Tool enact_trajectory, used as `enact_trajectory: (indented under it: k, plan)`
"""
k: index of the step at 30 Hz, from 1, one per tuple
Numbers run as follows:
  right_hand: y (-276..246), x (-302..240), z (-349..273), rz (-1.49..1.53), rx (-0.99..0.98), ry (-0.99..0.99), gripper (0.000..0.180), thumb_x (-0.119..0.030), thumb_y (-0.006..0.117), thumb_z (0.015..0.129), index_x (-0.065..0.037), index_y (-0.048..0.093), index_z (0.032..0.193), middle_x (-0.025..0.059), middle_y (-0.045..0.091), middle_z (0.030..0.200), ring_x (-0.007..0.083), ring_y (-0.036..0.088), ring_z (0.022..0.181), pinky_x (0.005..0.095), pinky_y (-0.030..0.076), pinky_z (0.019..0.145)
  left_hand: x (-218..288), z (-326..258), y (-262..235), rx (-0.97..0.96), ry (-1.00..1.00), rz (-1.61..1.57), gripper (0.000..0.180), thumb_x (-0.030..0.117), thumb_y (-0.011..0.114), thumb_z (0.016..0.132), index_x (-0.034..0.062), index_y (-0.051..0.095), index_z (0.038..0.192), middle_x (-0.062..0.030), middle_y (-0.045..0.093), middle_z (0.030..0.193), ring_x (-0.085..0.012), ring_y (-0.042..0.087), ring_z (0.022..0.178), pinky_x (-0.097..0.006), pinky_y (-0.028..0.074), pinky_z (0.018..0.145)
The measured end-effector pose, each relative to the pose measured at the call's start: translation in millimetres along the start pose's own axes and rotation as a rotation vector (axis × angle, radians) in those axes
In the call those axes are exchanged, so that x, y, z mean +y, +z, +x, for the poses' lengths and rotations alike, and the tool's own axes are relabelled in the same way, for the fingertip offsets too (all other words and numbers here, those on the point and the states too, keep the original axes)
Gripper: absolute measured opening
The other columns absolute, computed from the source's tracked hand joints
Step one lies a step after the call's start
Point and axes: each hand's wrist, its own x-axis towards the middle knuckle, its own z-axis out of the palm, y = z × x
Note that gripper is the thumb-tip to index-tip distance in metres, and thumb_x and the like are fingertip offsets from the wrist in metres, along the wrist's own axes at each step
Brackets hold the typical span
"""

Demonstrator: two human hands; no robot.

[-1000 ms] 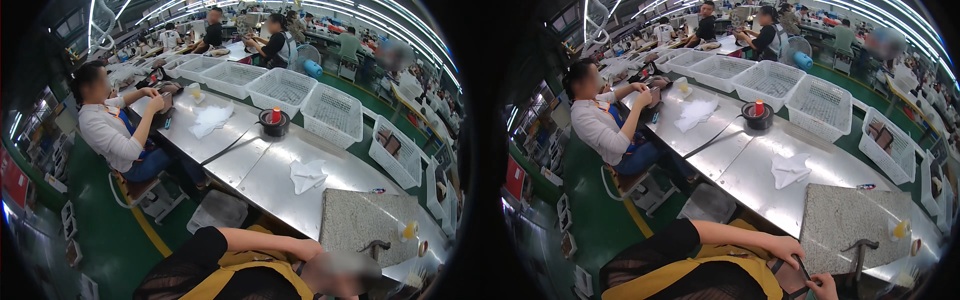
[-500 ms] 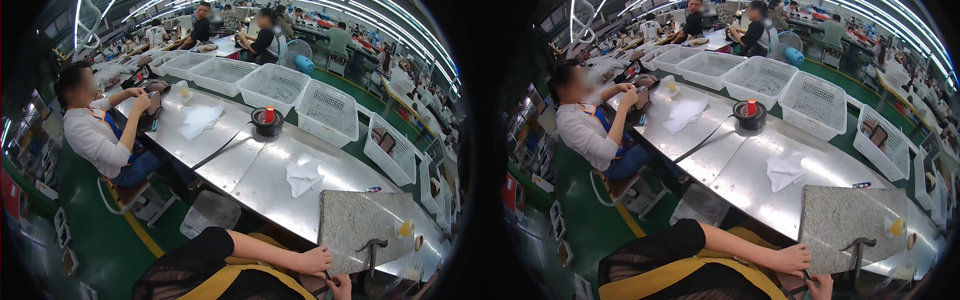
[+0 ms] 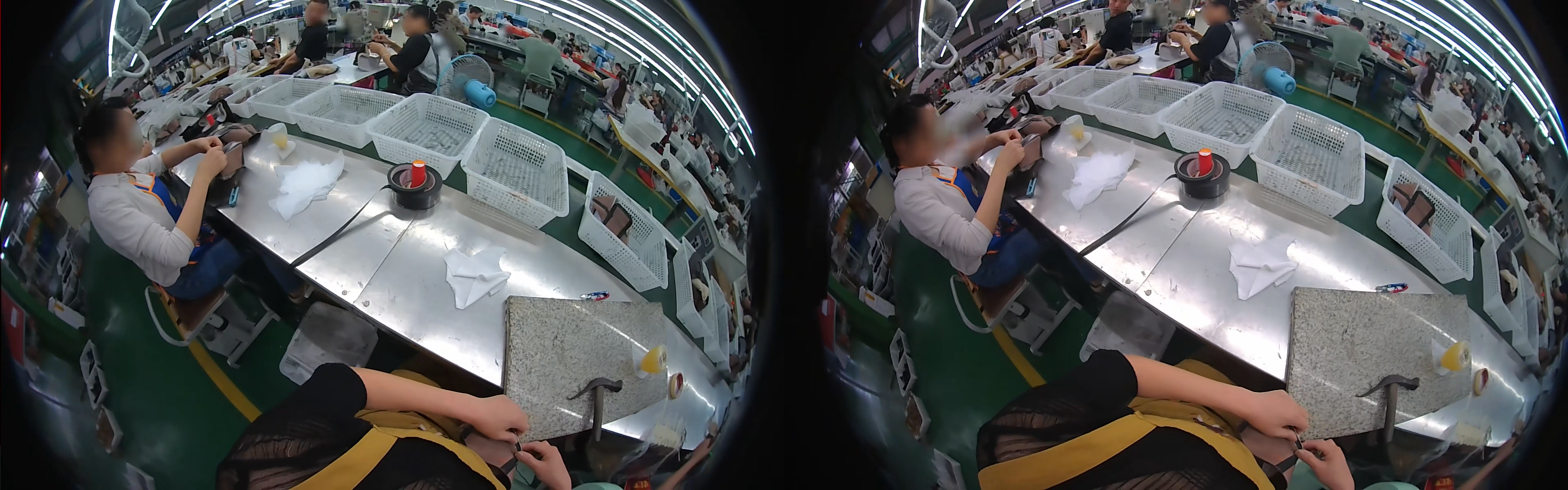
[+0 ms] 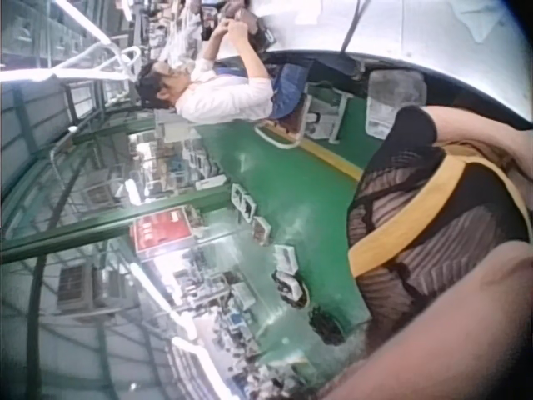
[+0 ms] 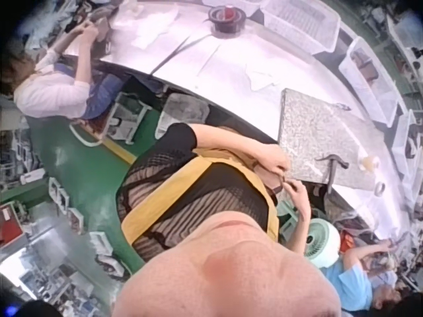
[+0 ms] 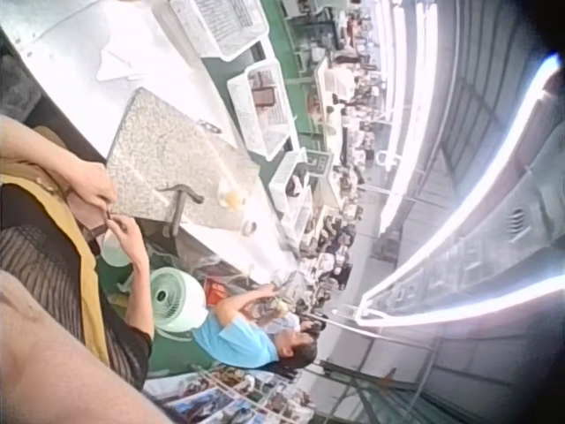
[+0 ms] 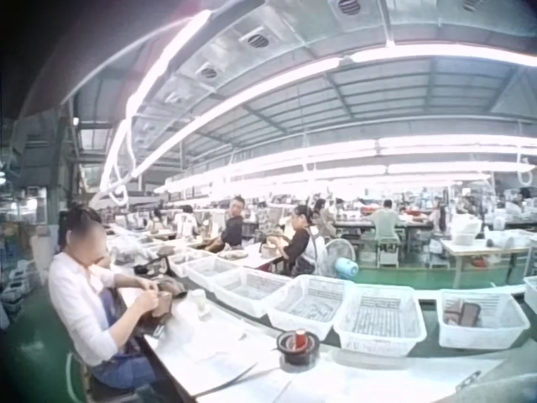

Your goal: The person uses a hammer to tap and secure the upper part of a shoe to its sole on a workbench. They repeatedly adjust the shoe's position and tap along the edges to ensure the components are aligned and attached.

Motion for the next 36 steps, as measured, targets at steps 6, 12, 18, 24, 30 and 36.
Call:
enact_trajectory:
  k: [6, 12, 18, 24, 30, 36]
  plan:
    - [-0.1, 1.0, 1.1, -0.170, 0.151, -0.041, 0.023, -0.022, 0.068, 0.079, 0.000, 0.066, 0.086, 0.0139, 0.064, 0.079, 0.0252, 0.059, 0.074, 0.0339, 0.046, 0.068, -6.5, 6.4, 5.4, -0.024, -0.083, -0.004, 0.018, 0.026, 0.056, 0.082, 0.0086, 0.058, 0.086, -0.0098, 0.060, 0.086, -0.0309, 0.059, 0.082, -0.041, 0.047, 0.066]
    - [7.5, -3.8, 8.2, -0.301, 0.254, -0.060, 0.024, -0.025, 0.070, 0.077, -0.002, 0.067, 0.083, 0.0147, 0.064, 0.076, 0.0279, 0.059, 0.071, 0.0365, 0.046, 0.067, -5.2, 3.7, -0.9, -0.075, -0.148, -0.011, 0.020, 0.028, 0.053, 0.084, 0.0109, 0.059, 0.093, -0.0128, 0.062, 0.081, -0.0334, 0.060, 0.080, -0.043, 0.047, 0.066]
    - [5.2, -3.0, 7.5, -0.231, 0.268, -0.088, 0.025, -0.025, 0.070, 0.077, -0.001, 0.067, 0.084, 0.0141, 0.064, 0.075, 0.0275, 0.059, 0.070, 0.0366, 0.047, 0.066, -1.6, 11.4, -1.2, -0.049, -0.196, 0.041, 0.024, 0.034, 0.055, 0.083, 0.0098, 0.060, 0.084, -0.0144, 0.061, 0.078, -0.0330, 0.061, 0.075, -0.044, 0.046, 0.062]
    - [1.8, -7.6, 4.8, -0.340, 0.363, -0.112, 0.020, -0.021, 0.070, 0.076, -0.002, 0.068, 0.081, 0.0154, 0.064, 0.074, 0.0300, 0.059, 0.069, 0.0380, 0.047, 0.065, -20.9, 35.2, 48.6, 0.313, 0.044, 0.348, 0.019, 0.030, 0.059, 0.077, 0.0107, 0.059, 0.077, -0.0064, 0.050, 0.083, -0.0248, 0.054, 0.084, -0.038, 0.045, 0.064]
    - [3.1, -7.7, 3.6, -0.416, 0.389, -0.148, 0.019, -0.022, 0.070, 0.078, -0.003, 0.068, 0.079, 0.0143, 0.064, 0.075, 0.0289, 0.058, 0.072, 0.0360, 0.047, 0.065, -24.4, 37.3, 47.7, 0.244, 0.065, 0.141, 0.019, 0.029, 0.060, 0.077, 0.0110, 0.061, 0.079, -0.0057, 0.052, 0.081, -0.0260, 0.055, 0.083, -0.039, 0.044, 0.068]
    - [-8.3, 16.4, 0.9, -0.119, 0.314, -0.072, 0.020, -0.021, 0.069, 0.080, -0.002, 0.067, 0.084, 0.0126, 0.065, 0.083, 0.0285, 0.059, 0.074, 0.0342, 0.048, 0.064, -17.2, 42.9, 43.4, 0.250, -0.013, -0.020, 0.015, 0.025, 0.058, 0.078, 0.0101, 0.058, 0.077, -0.0067, 0.052, 0.081, -0.0273, 0.056, 0.083, -0.041, 0.045, 0.065]
